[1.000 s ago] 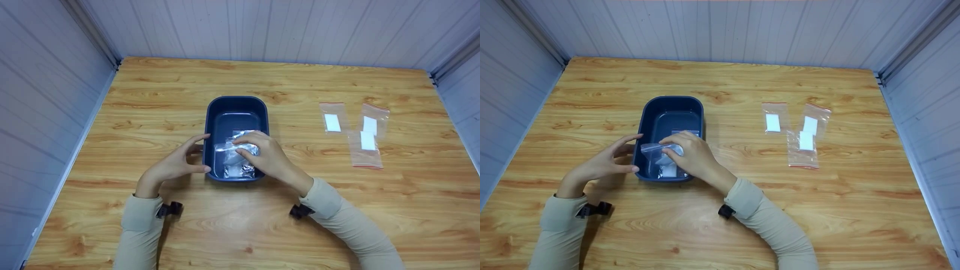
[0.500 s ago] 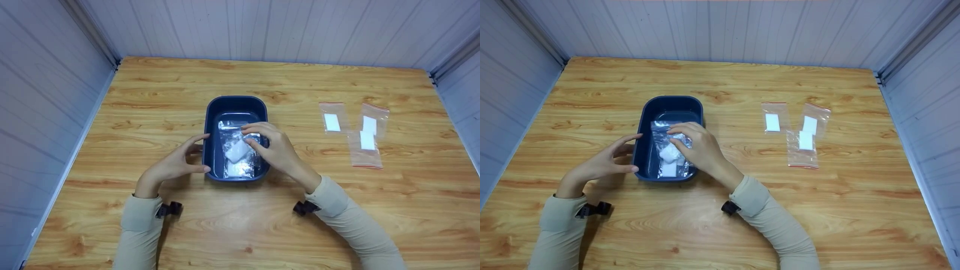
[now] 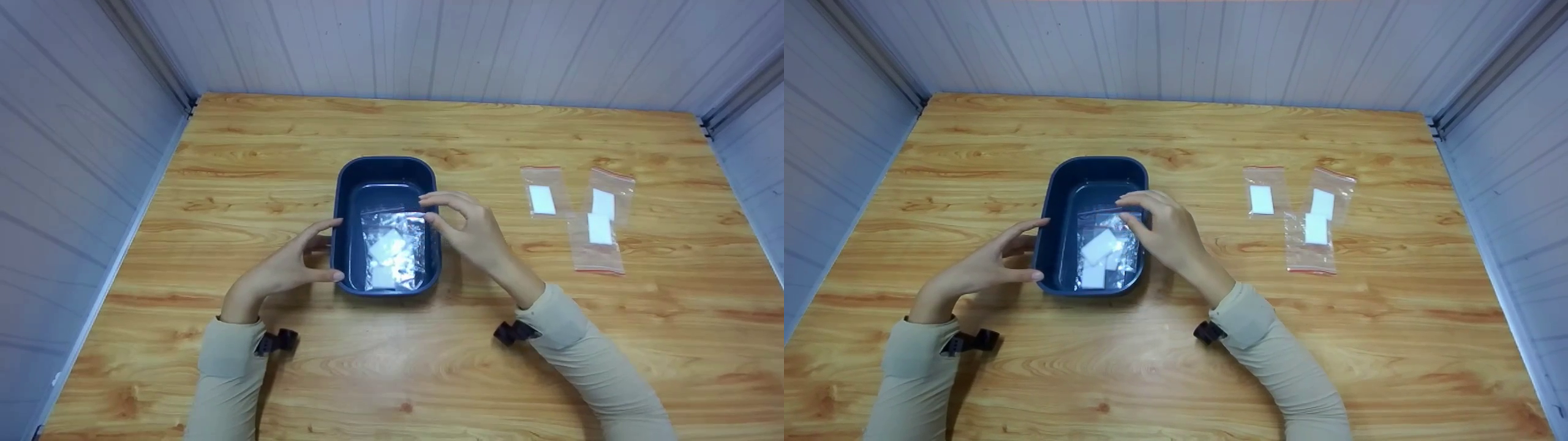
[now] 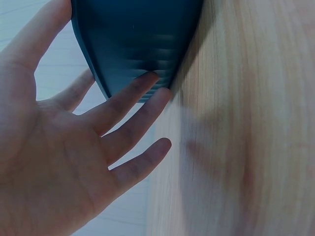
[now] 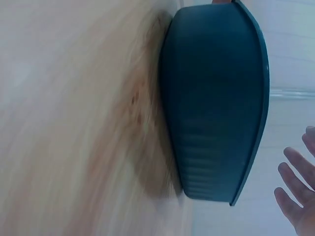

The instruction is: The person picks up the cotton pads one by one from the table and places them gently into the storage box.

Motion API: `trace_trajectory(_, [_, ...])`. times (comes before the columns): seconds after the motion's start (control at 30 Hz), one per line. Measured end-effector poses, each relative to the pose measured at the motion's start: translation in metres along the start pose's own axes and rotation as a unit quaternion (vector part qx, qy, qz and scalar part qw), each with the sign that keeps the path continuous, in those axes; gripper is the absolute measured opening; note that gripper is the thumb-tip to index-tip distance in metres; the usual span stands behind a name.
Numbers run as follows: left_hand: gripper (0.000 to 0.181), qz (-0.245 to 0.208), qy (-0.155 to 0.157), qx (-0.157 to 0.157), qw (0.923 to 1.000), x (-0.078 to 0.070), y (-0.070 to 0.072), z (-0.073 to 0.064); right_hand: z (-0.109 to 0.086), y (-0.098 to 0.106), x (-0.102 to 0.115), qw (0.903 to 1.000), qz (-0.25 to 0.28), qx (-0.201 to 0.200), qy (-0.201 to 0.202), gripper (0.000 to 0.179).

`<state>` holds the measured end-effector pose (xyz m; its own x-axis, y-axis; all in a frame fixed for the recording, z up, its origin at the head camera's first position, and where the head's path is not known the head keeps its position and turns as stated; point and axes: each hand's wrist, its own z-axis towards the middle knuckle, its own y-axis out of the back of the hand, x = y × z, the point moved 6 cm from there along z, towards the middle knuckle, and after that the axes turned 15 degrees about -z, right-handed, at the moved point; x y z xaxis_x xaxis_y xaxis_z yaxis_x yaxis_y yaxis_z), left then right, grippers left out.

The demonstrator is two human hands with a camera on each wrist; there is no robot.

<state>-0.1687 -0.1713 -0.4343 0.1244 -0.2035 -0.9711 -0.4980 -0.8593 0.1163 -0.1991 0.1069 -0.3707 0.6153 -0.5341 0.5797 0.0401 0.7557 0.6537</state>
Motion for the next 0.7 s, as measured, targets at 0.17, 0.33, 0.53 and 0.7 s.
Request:
trace_trajectory(0.17, [0.091, -0.004, 0.004, -0.003, 1.0000, 0.000, 0.000, 0.000, -0.002, 0.009, -0.010, 0.9998, -0.015, -0.003, -0.015, 0.020])
trace_trajectory(0.33, [0.092, -0.005, 0.009, -0.007, 0.9999, -0.001, 0.001, -0.001, -0.002, 0.019, -0.018, 0.9992, -0.029, -0.012, -0.027, 0.020])
trace_trajectory(0.53, [0.092, -0.009, 0.009, -0.002, 0.9999, 0.000, 0.000, -0.001, -0.004, 0.032, -0.029, 0.9984, -0.046, -0.015, -0.031, 0.023])
trace_trajectory(0.7, [0.091, -0.016, 0.008, 0.004, 0.9998, 0.000, -0.001, -0.001, -0.006, 0.043, -0.039, 0.9988, -0.038, -0.015, -0.028, 0.024])
